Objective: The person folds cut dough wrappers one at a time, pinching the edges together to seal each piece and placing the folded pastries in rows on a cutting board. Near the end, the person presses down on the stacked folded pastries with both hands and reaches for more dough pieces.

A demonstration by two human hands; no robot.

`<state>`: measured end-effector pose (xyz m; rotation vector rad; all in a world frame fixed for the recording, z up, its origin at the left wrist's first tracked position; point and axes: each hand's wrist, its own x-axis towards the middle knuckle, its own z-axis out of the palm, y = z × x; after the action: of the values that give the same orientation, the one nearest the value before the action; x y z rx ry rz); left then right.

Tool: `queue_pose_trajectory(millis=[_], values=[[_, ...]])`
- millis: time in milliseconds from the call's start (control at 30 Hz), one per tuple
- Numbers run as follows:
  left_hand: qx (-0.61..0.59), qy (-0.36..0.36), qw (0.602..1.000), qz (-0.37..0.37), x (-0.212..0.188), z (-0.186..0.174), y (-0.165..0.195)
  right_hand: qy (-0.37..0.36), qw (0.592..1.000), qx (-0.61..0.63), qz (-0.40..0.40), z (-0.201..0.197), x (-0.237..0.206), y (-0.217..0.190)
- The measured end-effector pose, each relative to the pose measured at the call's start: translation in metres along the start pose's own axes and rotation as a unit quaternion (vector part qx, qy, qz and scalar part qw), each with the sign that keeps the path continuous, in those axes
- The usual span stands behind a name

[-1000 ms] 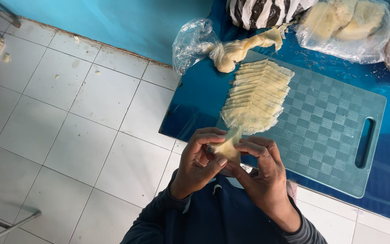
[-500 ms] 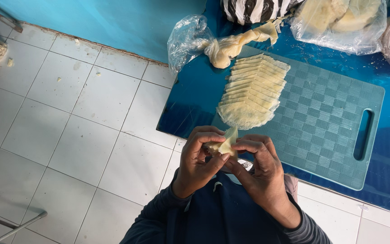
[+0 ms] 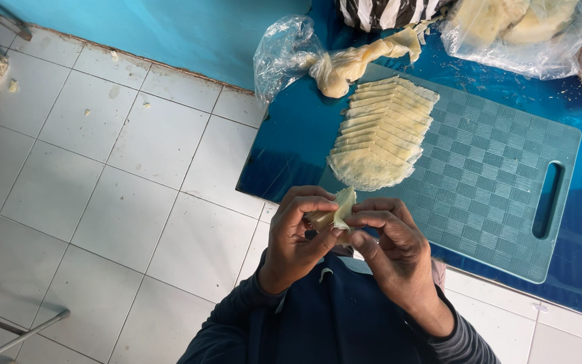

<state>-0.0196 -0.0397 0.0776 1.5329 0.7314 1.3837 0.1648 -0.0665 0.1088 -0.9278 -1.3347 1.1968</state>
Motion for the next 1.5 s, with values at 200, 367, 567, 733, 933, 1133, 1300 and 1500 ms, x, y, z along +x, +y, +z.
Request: queue_pose_trajectory(millis=[200,367,567,733,933,1133,1300,1500], values=[[0.03,-0.005,1.0,0.001,-0.002,0.001,0.002,0.009,1.0,0.012,0.016,0.001,-0.001,-0.003],[0.023,-0.01,1.0,0.0,-0.001,0.001,0.004,0.029,0.997,-0.02,0.069,-0.004,-0.002,-0.001],[0.014,-0.022,1.0,0.013,0.001,0.0,0.008,-0.007,0.999,-0.022,-0.03,-0.004,-0.003,0.005],[0.002,-0.011,1.0,-0.003,0.0,0.004,0.004,0.03,0.997,-0.054,0.039,-0.006,-0.005,0.009],[-0.015,0.014,1.0,-0.016,-0.005,0.003,0.001,0.068,0.97,0.194,0.127,-0.006,-0.002,0.015],[-0.015,0.019,0.999,-0.025,-0.005,0.003,0.003,0.034,0.95,0.288,0.117,-0.005,0.0,0.014],[0.017,0.015,1.0,-0.008,-0.003,0.006,0.003,0.028,0.956,0.274,0.106,-0.005,-0.003,0.015],[-0.026,0.022,0.999,0.005,-0.008,0.006,-0.001,0.093,0.961,0.245,0.089,-0.002,-0.003,0.024]])
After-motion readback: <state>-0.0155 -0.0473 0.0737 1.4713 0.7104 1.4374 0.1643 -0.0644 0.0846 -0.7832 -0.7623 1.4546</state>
